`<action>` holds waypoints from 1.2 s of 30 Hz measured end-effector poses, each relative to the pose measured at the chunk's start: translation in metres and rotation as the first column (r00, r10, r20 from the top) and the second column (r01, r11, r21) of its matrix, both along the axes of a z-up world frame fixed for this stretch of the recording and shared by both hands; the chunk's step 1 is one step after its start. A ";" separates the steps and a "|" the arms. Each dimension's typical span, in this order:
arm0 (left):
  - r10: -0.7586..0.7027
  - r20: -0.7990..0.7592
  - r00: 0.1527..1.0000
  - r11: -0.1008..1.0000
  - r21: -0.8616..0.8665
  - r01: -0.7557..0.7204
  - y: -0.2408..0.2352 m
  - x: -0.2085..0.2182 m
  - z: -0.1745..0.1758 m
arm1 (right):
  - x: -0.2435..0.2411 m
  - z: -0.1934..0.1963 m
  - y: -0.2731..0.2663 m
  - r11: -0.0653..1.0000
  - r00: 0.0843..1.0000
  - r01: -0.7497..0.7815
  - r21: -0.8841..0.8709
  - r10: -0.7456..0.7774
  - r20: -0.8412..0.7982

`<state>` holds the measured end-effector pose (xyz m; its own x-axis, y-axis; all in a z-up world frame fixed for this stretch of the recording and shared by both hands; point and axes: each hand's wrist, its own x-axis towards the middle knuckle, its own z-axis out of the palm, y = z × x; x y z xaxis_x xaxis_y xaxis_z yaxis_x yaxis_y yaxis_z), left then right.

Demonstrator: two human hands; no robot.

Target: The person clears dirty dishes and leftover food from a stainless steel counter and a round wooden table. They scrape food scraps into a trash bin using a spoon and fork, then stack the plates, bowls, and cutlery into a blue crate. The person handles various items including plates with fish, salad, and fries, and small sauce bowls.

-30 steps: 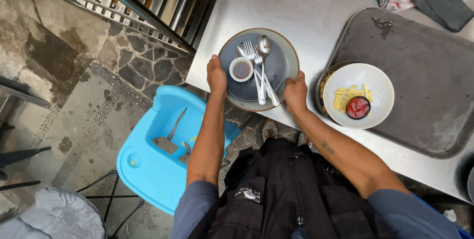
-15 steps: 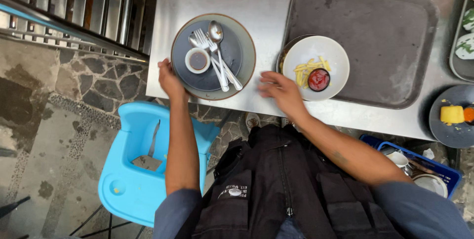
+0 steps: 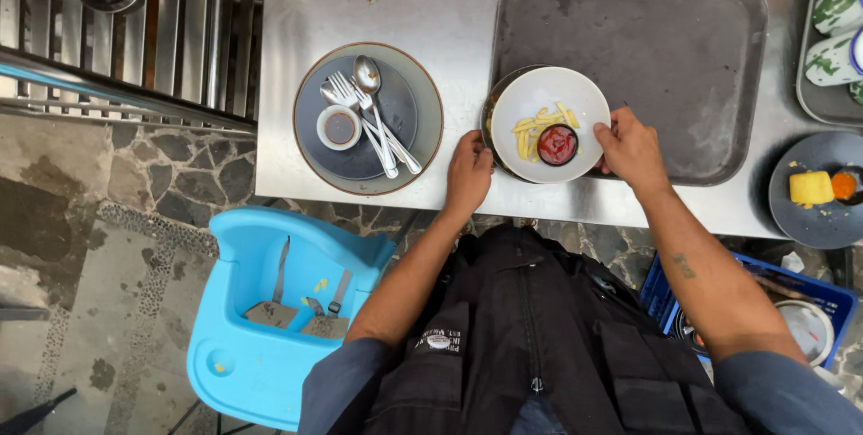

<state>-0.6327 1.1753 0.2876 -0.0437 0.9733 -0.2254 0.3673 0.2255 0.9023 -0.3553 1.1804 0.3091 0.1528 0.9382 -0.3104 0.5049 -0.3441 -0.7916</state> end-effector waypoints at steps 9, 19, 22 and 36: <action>-0.048 0.076 0.996 0.984 -0.168 0.060 0.026 0.003 0.007 | 0.009 -0.010 -0.016 0.980 0.931 0.064 -0.190 -0.127 -0.342; -0.168 -0.133 0.977 0.973 -0.182 0.143 0.044 0.012 0.032 | 0.002 -0.011 -0.044 0.942 0.675 0.292 -0.167 -0.327 -0.662; -0.189 -0.131 0.973 0.965 -0.206 0.160 0.048 0.014 0.037 | 0.021 -0.012 -0.065 0.900 0.593 0.418 -0.128 -0.376 -0.712; -0.284 0.364 0.887 0.886 -0.253 0.388 -0.057 0.084 0.071 | 0.120 -0.029 -0.314 0.568 0.278 0.807 -0.165 -0.610 -0.742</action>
<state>-0.5485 1.1184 0.3587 0.3950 0.7927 -0.4642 0.1872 0.4253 0.8855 -0.2357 0.8669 0.2806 0.6374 0.6109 -0.4695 -0.5500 -0.0660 -0.8325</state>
